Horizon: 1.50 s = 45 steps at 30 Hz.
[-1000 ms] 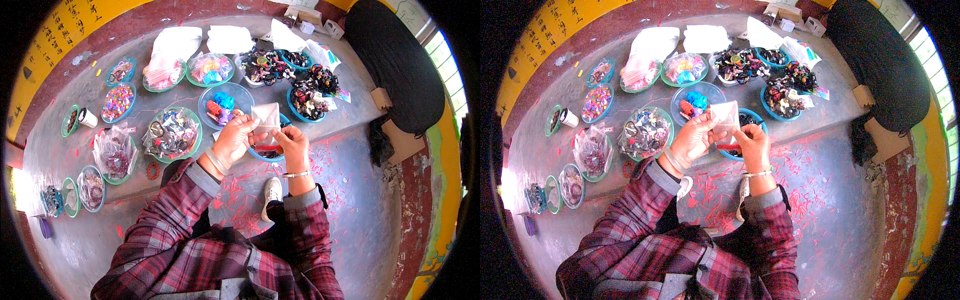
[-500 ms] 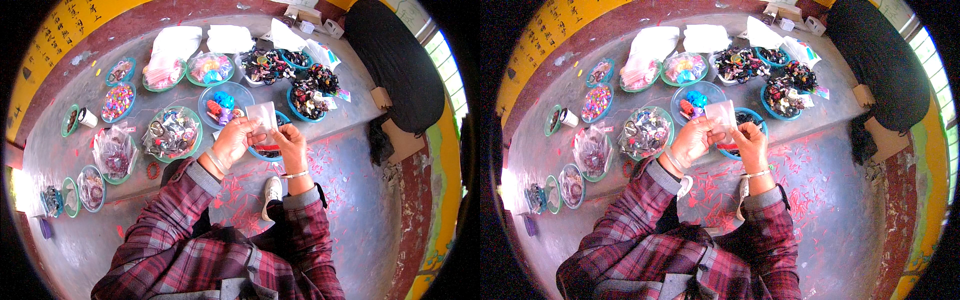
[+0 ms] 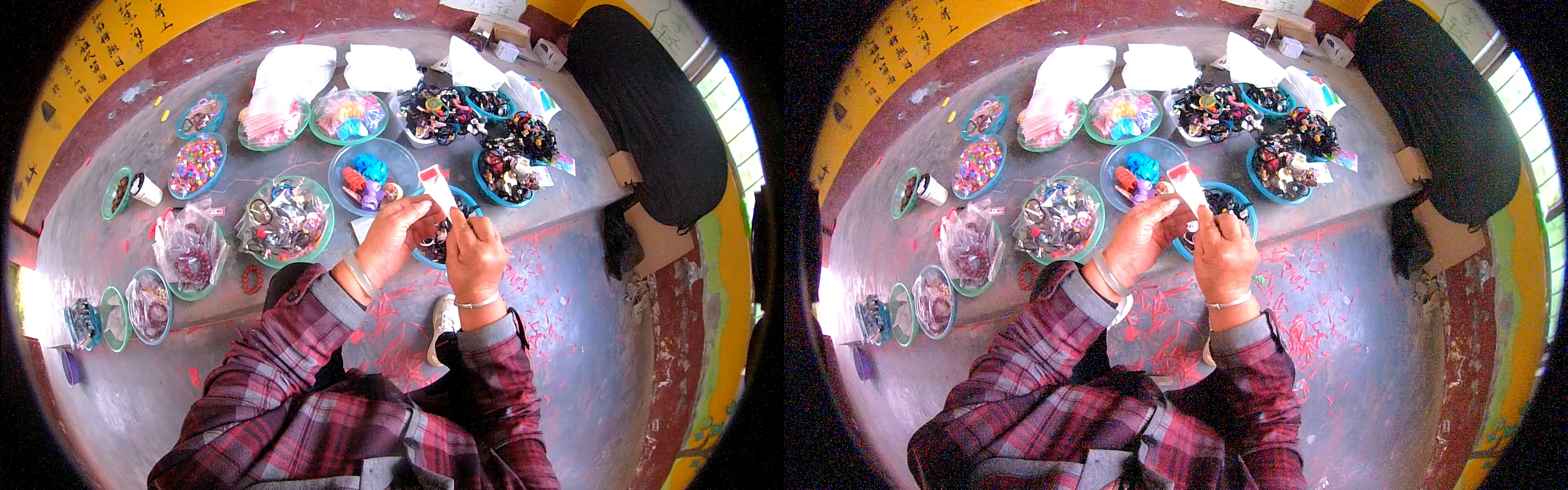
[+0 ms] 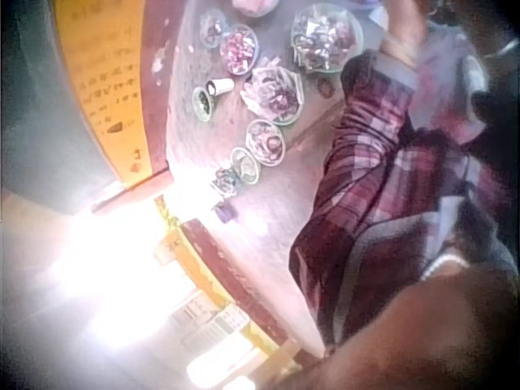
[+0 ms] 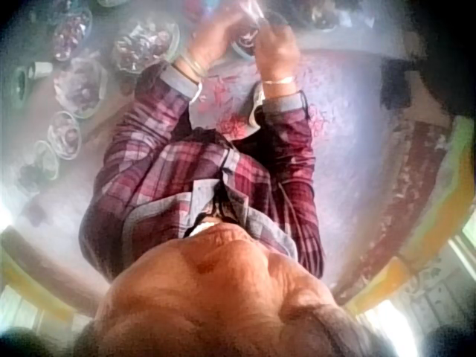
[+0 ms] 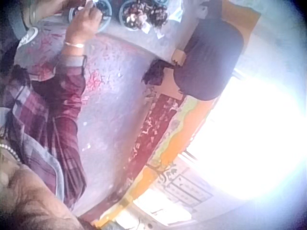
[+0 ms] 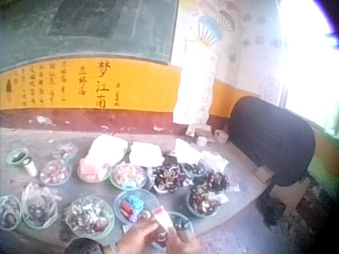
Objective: The person sits on the floor and sorts small hair accessories from bowls into clear plastic bags. They pick up individual items, place them into bags, and seal them one by one.
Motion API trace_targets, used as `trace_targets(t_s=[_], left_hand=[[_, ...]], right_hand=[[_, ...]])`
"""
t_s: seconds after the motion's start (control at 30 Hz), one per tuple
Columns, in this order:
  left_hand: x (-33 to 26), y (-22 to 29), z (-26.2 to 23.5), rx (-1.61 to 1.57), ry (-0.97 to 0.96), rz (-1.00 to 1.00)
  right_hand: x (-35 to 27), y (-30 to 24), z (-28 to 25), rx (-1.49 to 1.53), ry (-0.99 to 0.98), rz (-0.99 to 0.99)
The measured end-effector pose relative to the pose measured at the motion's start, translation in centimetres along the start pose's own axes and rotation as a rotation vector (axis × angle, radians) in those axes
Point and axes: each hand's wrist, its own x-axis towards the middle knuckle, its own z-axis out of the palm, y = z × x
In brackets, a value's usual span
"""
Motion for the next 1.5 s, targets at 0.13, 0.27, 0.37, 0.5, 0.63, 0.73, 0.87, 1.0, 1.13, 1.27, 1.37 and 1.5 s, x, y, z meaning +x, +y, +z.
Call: trace_targets(t_s=[0.13,0.27,0.37,0.5,0.63,0.73,0.87,1.0,1.13,1.27,1.37,1.5], left_hand=[[-0.8,0.4,0.9,-0.056,-0.029,0.013],[-0.3,0.3,0.6,-0.017,0.002,0.025],[-0.1,0.5,0.2,0.009,0.033,0.016],[0.6,1.0,-2.0,0.048,-0.036,-0.062],[0.7,1.2,-1.7,0.06,-0.028,-0.099],[0.1,0.9,-1.0,0.111,-0.013,-0.132],[-0.2,0.4,0.1,0.16,-0.178,-0.153],[-0.4,0.1,0.2,0.213,-0.251,-0.129],[-0.4,0.1,0.6,0.226,-0.232,-0.084],[-0.7,0.3,1.0,0.261,-0.215,-0.075],[-0.3,-0.1,0.4,0.333,-0.186,-0.064],[0.6,-0.8,-0.9,0.401,-0.159,-0.012]], right_hand=[[0.0,-0.6,-0.2,-0.188,-0.1,-0.126],[-0.8,-1.2,0.5,-0.191,-0.218,-0.24],[-0.6,-1.6,0.7,-0.181,-0.236,-0.263],[0.2,-2.1,0.0,-0.049,-0.336,-0.187],[0.0,0.0,-0.1,0.35,-0.308,0.065],[0.3,1.0,-0.2,0.576,-0.207,0.388],[0.2,2.2,0.0,0.878,-0.106,0.638],[0.0,2.4,0.1,0.851,-0.095,0.605],[0.3,2.4,-0.3,0.662,-0.106,0.45],[1.0,1.1,-0.9,0.627,-0.13,0.365],[0.6,0.9,-0.7,0.578,-0.128,0.347],[1.2,0.7,-1.1,0.397,-0.047,0.101]])
